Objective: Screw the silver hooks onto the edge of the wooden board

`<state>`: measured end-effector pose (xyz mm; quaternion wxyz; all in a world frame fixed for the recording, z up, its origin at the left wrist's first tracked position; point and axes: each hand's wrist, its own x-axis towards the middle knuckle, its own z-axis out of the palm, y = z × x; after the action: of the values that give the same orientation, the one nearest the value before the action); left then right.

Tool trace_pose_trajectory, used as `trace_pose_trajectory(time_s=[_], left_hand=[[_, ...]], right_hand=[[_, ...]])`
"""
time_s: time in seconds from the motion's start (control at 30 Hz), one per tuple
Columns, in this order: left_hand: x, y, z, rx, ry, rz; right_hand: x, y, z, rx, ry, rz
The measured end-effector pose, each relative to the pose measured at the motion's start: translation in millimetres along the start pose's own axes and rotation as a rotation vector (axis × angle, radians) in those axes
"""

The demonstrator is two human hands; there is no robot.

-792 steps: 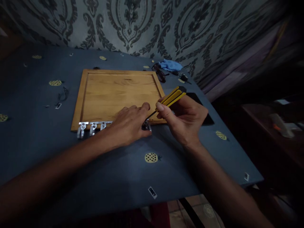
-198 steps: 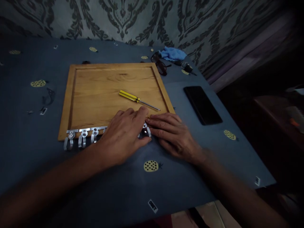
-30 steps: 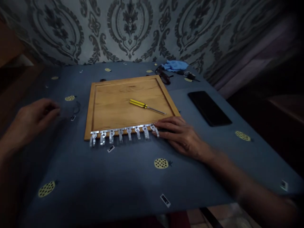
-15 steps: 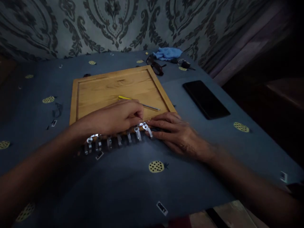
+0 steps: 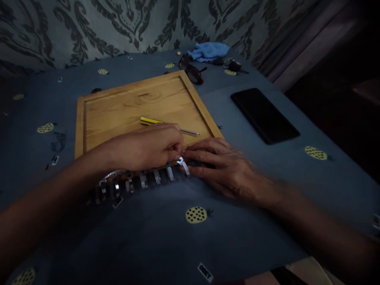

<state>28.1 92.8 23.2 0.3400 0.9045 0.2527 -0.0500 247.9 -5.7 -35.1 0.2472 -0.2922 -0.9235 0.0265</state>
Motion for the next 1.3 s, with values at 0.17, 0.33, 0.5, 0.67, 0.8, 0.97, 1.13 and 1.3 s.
trace_pose_trajectory(time_s=[0.17,0.33,0.5,0.67,0.8,0.97,1.13,1.3], left_hand=[[1,1,2.2,0.018,0.016,-0.005],[3,0,3.4,0.023,0.012,-0.029],[5,0,3.7,0.017,0.020,-0.007],[7,1,4.9,0.026,0.042,-0.021],[6,0,7.8,0.027,0.038,-0.015],[5,2,8.1,0.022,0.063,-0.012],[-9,10,2.1,0.013,0.106,-0.060],[-35,19,21.3,0.075,0.285,-0.112]], right_hand=[[-3,2,4,0.005,0.016,0.013],[-5,4,8,0.023,0.030,-0.010],[-6,4,8,0.035,0.033,0.001],[-4,3,7,0.027,0.041,-0.015],[-2,1,3,-0.001,0.013,-0.006],[-1,1,0,0.003,-0.006,-0.016],[-1,2,1,0.006,-0.005,-0.021],[-2,3,2,0.006,0.019,-0.036]])
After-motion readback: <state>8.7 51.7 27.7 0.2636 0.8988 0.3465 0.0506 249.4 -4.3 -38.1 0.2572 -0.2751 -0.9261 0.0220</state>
